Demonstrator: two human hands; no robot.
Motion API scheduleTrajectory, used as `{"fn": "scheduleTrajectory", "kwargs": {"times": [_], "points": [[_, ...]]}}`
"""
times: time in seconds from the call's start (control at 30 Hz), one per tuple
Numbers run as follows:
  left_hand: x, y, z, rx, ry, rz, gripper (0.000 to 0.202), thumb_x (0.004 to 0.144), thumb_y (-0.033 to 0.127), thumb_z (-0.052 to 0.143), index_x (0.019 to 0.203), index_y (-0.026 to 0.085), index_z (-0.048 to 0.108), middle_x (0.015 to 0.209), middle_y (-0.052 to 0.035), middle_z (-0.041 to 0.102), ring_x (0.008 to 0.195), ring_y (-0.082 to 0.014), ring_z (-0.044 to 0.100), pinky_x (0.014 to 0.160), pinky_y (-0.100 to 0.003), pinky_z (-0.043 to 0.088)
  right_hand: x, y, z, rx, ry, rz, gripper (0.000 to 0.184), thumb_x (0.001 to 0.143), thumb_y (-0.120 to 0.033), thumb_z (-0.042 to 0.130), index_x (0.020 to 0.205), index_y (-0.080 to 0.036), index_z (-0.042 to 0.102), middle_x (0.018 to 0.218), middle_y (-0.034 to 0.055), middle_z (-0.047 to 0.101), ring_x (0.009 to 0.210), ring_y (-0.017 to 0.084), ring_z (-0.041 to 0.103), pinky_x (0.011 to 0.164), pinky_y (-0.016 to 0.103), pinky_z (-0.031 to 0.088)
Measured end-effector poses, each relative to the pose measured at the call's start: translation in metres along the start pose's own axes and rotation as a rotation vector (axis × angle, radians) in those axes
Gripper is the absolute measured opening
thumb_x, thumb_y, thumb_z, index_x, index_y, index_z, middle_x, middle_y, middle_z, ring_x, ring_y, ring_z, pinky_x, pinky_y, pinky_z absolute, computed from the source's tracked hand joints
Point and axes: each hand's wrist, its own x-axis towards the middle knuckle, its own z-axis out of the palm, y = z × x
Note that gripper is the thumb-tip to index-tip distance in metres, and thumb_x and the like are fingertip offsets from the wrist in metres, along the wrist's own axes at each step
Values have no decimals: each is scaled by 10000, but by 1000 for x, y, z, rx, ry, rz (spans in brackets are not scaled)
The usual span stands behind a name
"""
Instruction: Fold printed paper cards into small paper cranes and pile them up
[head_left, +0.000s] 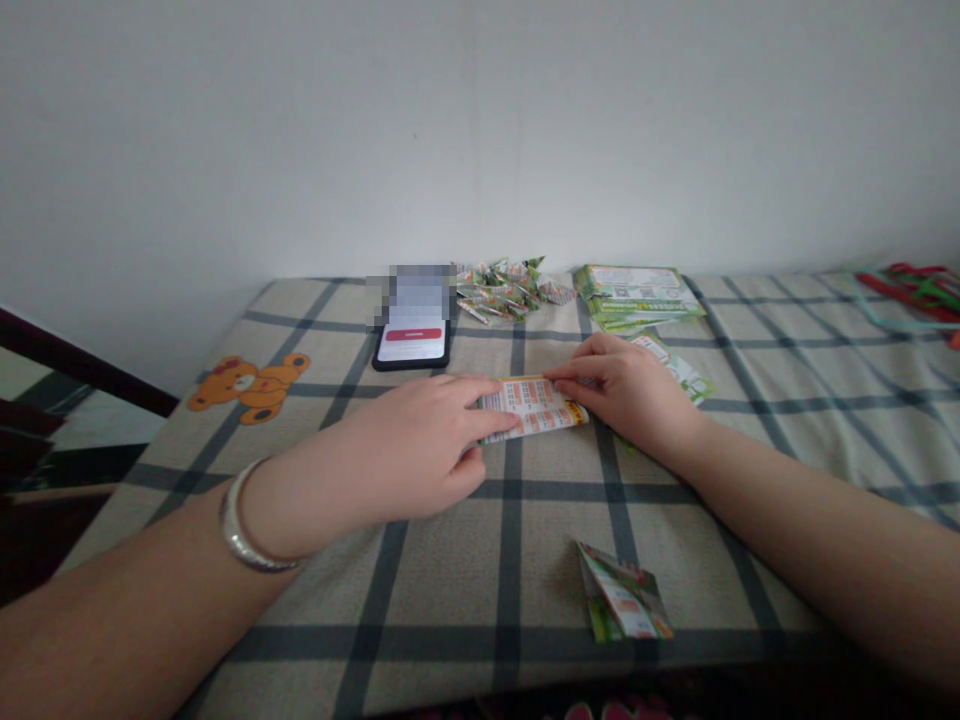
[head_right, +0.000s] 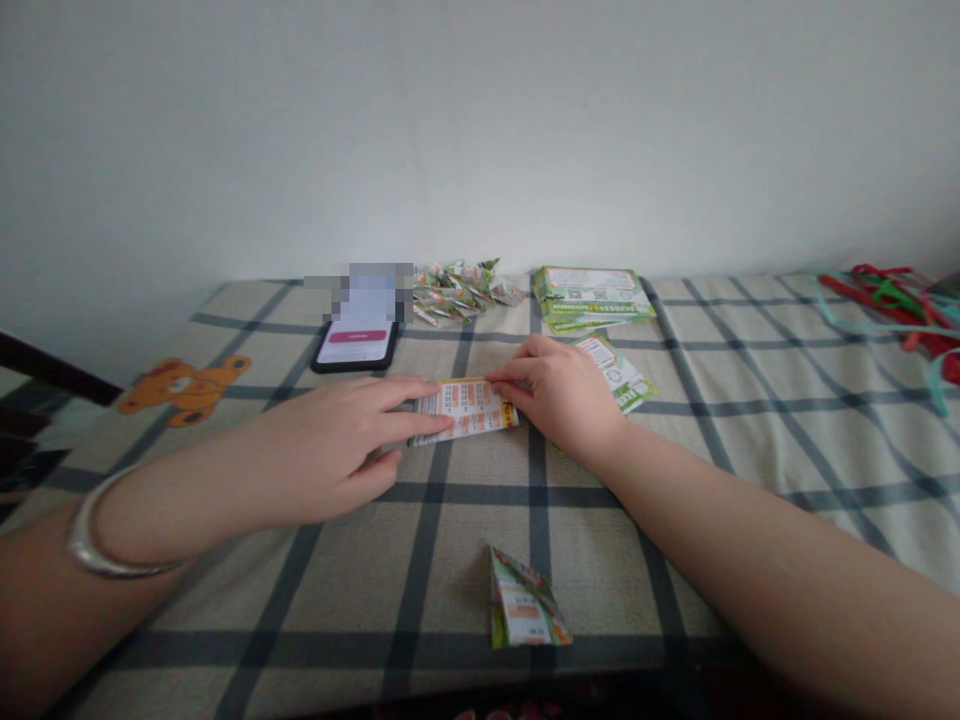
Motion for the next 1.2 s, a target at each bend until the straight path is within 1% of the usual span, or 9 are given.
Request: {"fn": "scheduleTrajectory", "kwargs": {"times": [0.13,0.27,0.5,0.63,0.7,0.77,0.9,1.07,1.2], "points": [[-1,-1,-1,16,-16,-9,490,839,213,480,1306,301,600,1298,-95,581,1072,-263,626,931,-467,524,-2,0,0,4,19,0,209,910,-245,597,1016,-240,777,909,63,675,810,186,622,751,326,495],[-2,-2,-2,13,-10,8,506,830,203,481,1310,323,589,1320,-78,574,1087,-263,625,938,-474,523,-4,1,-1,9,27,-7,217,909,-241,591,1025,-238,775,909,61,671,800,181,616,734,317,497],[-3,0,-2,24,-22,0,495,832,220,496,1311,302,593,1352,-99,552,1124,-274,609,965,-475,508,-2,3,1,33,23,-12,224,910,-235,576,1025,-216,768,912,61,675,815,186,615,756,330,501],[-3,1,-2,37,-32,-16,492,830,214,487,1300,300,602,1332,-104,557,1086,-271,623,937,-470,523,-1,2,-1,78,42,-24,231,928,-266,556,922,-173,767,900,75,688,823,187,616,751,329,499],[-3,1,-2,37,-25,-22,495,821,211,490,1291,315,602,1333,-93,551,1073,-266,624,930,-469,523,-2,0,-2,125,75,-97,199,912,-247,579,898,-164,759,932,78,695,839,180,617,757,318,497],[-3,1,-2,34,-26,-22,507,811,210,493,1295,326,592,1338,-91,541,1048,-264,629,903,-465,534,-4,-4,-4,175,84,-238,163,878,-205,621,973,-171,749,992,73,701,888,173,623,799,311,492],[-3,1,-2,31,-35,-40,452,812,211,481,1227,313,626,1308,-93,541,1038,-272,628,892,-480,535,-8,-13,-4,194,-110,-446,167,922,-266,595,1006,-208,728,982,32,721,921,167,626,841,312,481],[-3,2,-2,31,-70,-44,408,819,218,478,1192,273,633,1275,-112,550,1049,-280,623,910,-492,525,-10,-18,-4,84,-132,-464,206,960,-272,532,1023,-212,719,1004,37,715,948,183,610,853,333,468],[-5,0,-3,-10,-88,-12,422,820,200,481,1214,261,616,1369,-121,500,1144,-286,594,972,-480,502,-11,-18,-4,57,-132,-463,215,963,-271,522,1017,-221,724,1022,39,704,935,179,606,834,325,472]]}}
